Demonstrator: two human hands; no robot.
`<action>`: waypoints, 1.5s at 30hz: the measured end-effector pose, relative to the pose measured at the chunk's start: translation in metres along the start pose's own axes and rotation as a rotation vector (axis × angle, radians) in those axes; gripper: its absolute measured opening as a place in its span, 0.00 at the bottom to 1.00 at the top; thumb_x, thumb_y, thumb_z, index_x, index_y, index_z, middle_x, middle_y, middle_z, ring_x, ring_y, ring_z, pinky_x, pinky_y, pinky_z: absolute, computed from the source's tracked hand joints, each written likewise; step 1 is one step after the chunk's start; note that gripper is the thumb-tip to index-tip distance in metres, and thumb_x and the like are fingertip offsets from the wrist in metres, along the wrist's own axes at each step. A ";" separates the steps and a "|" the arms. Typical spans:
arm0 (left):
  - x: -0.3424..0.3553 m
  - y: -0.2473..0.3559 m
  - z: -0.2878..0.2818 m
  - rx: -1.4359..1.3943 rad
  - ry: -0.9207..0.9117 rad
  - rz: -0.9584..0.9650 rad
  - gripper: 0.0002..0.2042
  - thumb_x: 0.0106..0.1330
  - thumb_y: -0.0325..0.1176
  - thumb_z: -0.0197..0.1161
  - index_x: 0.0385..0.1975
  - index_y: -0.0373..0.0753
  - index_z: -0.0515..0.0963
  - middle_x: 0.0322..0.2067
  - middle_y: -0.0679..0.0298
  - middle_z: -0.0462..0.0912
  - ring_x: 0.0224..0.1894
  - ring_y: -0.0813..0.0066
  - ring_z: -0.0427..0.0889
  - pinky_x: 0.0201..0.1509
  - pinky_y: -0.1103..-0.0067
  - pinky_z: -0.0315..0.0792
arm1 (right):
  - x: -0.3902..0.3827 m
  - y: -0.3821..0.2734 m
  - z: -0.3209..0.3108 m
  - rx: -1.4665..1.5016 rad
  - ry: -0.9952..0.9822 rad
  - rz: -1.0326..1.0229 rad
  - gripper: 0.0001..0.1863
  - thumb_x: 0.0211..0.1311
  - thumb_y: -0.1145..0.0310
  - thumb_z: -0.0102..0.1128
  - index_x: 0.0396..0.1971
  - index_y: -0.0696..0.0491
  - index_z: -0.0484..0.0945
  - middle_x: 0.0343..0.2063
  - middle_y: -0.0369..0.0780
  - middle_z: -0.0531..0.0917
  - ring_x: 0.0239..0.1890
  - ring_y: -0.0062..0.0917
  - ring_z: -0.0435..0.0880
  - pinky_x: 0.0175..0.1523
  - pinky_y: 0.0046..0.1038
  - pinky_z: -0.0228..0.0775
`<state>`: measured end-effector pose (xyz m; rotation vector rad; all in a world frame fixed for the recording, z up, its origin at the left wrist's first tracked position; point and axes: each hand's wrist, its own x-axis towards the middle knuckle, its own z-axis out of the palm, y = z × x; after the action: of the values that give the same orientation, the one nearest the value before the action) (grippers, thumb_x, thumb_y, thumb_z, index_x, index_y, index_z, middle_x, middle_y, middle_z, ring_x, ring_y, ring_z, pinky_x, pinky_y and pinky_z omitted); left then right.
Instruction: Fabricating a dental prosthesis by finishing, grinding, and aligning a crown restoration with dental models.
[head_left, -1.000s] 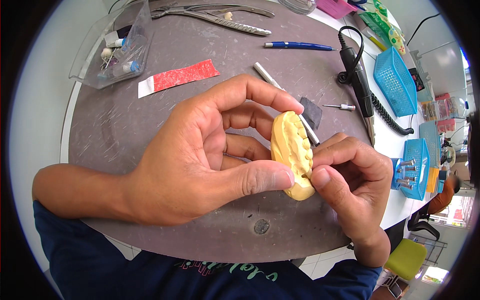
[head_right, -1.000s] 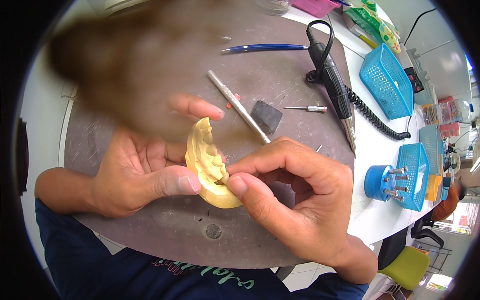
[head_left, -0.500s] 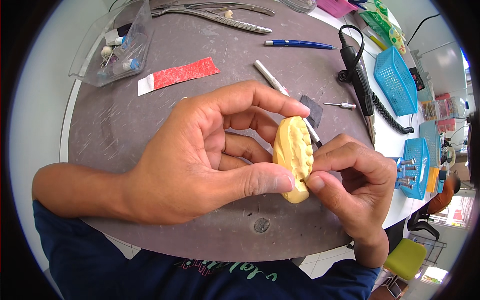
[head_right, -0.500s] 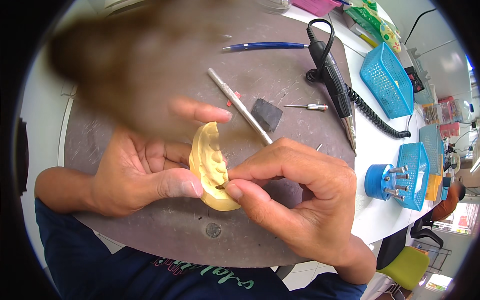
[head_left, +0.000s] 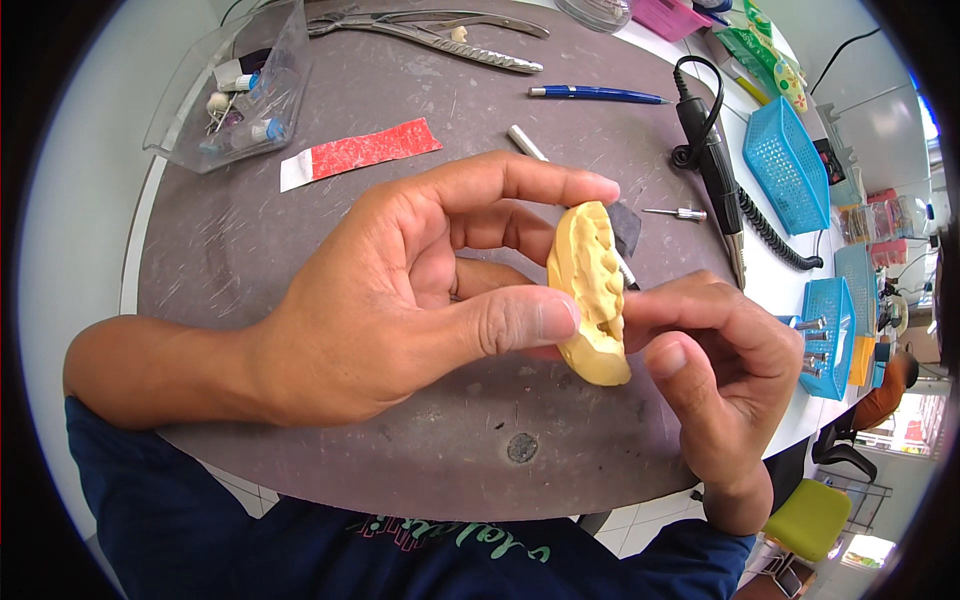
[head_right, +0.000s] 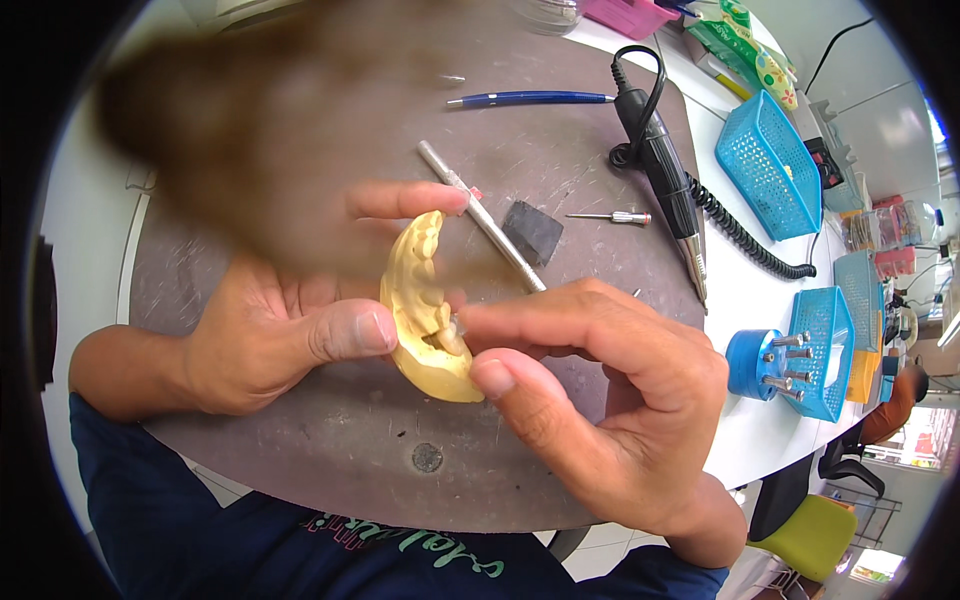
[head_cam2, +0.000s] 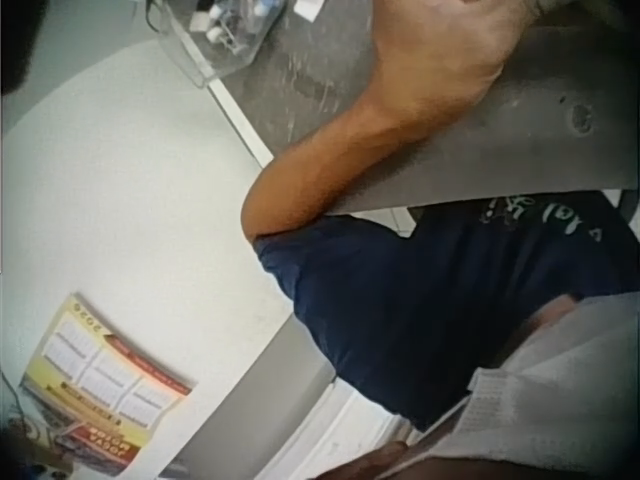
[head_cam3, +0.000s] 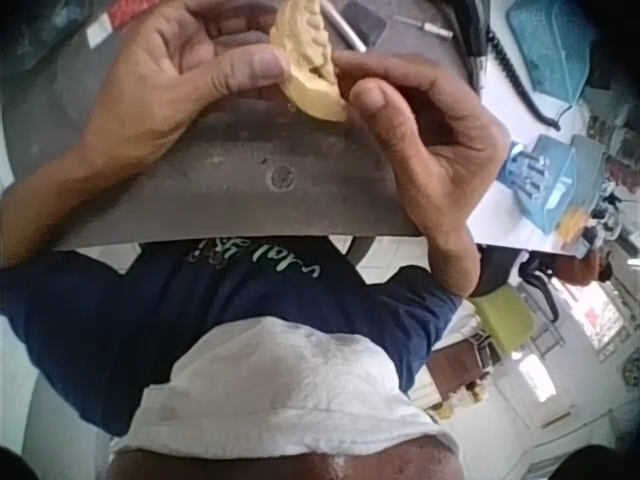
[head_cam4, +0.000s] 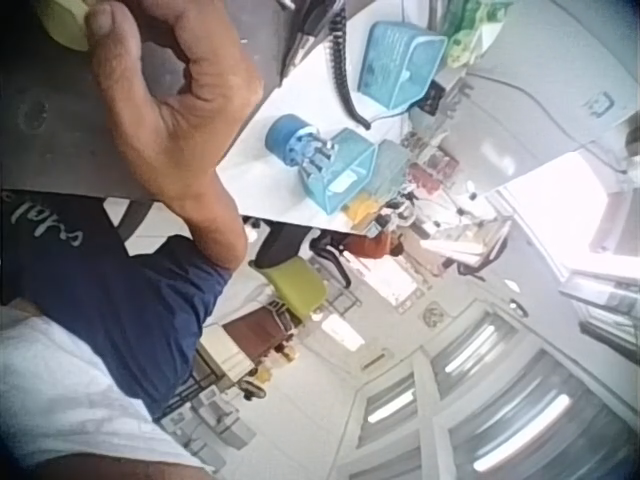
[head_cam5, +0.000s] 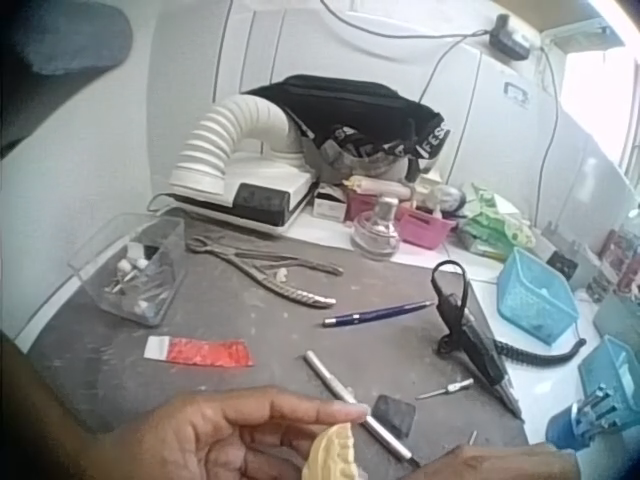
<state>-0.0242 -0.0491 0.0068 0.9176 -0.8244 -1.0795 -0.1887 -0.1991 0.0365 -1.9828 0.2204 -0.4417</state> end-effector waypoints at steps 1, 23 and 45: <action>0.000 -0.001 0.000 0.024 0.007 0.018 0.26 0.66 0.24 0.62 0.63 0.32 0.62 0.53 0.57 0.72 0.54 0.72 0.77 0.57 0.75 0.78 | -0.001 -0.001 0.000 -0.007 0.020 -0.002 0.16 0.58 0.68 0.69 0.38 0.66 0.81 0.30 0.43 0.83 0.32 0.24 0.81 0.40 0.23 0.71; -0.007 0.014 -0.002 -0.235 0.036 -0.144 0.24 0.64 0.26 0.67 0.56 0.29 0.65 0.41 0.58 0.76 0.42 0.75 0.84 0.47 0.82 0.82 | 0.001 0.005 0.001 -0.265 -0.062 -0.321 0.17 0.44 0.81 0.74 0.38 0.64 0.84 0.30 0.48 0.84 0.29 0.27 0.84 0.33 0.22 0.75; -0.002 0.021 -0.005 -0.078 0.020 -0.092 0.22 0.58 0.25 0.71 0.49 0.32 0.70 0.41 0.60 0.79 0.44 0.79 0.80 0.47 0.80 0.80 | 0.005 0.010 0.002 -0.228 -0.080 -0.364 0.17 0.42 0.83 0.75 0.37 0.64 0.84 0.31 0.48 0.85 0.29 0.28 0.86 0.32 0.22 0.78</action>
<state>-0.0128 -0.0425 0.0236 0.9066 -0.7247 -1.1730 -0.1832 -0.2036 0.0275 -2.2684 -0.1513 -0.5886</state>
